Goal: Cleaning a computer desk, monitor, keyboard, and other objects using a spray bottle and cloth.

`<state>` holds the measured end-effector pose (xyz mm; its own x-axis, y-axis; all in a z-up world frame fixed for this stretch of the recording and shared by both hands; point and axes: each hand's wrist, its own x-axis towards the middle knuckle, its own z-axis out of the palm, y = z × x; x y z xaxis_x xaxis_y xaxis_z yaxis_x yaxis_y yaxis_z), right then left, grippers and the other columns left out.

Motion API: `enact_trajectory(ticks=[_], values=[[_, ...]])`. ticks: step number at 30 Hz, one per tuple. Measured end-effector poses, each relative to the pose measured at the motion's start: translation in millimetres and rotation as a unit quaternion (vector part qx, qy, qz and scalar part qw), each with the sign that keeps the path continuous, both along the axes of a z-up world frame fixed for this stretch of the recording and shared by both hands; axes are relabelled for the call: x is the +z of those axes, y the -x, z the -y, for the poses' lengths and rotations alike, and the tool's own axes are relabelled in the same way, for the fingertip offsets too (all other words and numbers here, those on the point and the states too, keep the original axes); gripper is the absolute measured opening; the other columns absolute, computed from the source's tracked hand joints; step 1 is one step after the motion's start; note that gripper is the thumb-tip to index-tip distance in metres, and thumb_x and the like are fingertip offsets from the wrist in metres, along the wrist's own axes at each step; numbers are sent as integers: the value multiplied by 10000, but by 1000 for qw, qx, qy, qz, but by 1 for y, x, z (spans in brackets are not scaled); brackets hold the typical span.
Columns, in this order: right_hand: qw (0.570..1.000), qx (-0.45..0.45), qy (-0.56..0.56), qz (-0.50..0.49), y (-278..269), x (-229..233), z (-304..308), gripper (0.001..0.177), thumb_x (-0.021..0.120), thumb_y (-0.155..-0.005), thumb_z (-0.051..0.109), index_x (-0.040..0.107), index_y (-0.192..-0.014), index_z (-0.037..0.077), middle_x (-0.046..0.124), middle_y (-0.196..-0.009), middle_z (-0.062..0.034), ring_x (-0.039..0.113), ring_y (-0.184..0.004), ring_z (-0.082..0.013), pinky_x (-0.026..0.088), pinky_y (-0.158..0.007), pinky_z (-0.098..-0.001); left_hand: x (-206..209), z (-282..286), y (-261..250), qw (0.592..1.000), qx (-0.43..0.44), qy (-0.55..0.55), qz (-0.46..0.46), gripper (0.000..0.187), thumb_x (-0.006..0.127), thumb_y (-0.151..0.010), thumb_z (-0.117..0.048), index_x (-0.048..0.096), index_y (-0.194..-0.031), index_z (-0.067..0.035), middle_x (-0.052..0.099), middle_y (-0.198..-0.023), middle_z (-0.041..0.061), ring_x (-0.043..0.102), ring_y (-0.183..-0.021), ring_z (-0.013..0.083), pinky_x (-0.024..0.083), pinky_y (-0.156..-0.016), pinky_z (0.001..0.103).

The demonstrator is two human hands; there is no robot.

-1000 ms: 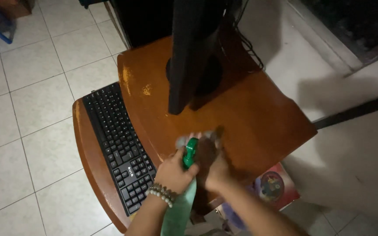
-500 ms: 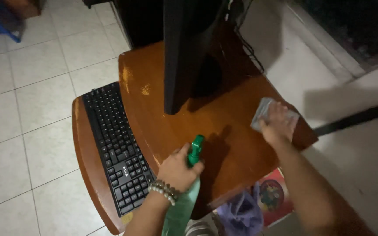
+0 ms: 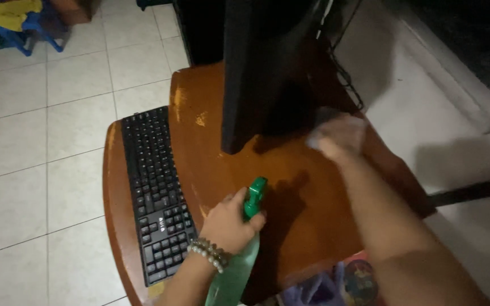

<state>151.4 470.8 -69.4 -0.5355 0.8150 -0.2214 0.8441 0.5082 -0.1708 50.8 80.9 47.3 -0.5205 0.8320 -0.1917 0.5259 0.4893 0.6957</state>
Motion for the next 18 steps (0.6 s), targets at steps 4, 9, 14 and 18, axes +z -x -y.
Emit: enact_trajectory(ticks=[4,9,14,18], values=[[989,116,-83,42,10,24,75,597,421,-1016,391,318,-1519,87,247,-1670,-116,178,-1522,-313,57,-1185,-533,6,-12,-3,1000,2,2,16,600,688,-783,-434,602,-1280,-109,697,-1112,183,676,-1038,400,528,-920,507],[922,334,-184,-75,-51,16,155,717,573,-885,285,380,-1551,102,259,-1651,-71,207,-1520,-297,79,-1208,-570,1,-22,-9,999,3,-34,11,589,691,-788,-436,609,-1258,-91,699,-1102,193,668,-1046,407,527,-915,505],[936,314,-147,-59,-115,13,151,743,575,-885,292,315,-1558,116,239,-1665,-59,198,-1525,-265,67,-1231,-562,7,-23,-11,999,6,-11,33,611,687,-783,-430,601,-1290,-100,690,-1115,194,665,-1055,401,524,-927,496],[965,116,-224,75,-133,-8,66,773,544,-930,323,253,-1625,149,222,-1703,-47,176,-1578,-247,79,-1261,-530,3,-15,-9,999,14,-17,37,635,688,-785,-432,579,-1300,-78,686,-1136,184,663,-1069,392,523,-933,488]])
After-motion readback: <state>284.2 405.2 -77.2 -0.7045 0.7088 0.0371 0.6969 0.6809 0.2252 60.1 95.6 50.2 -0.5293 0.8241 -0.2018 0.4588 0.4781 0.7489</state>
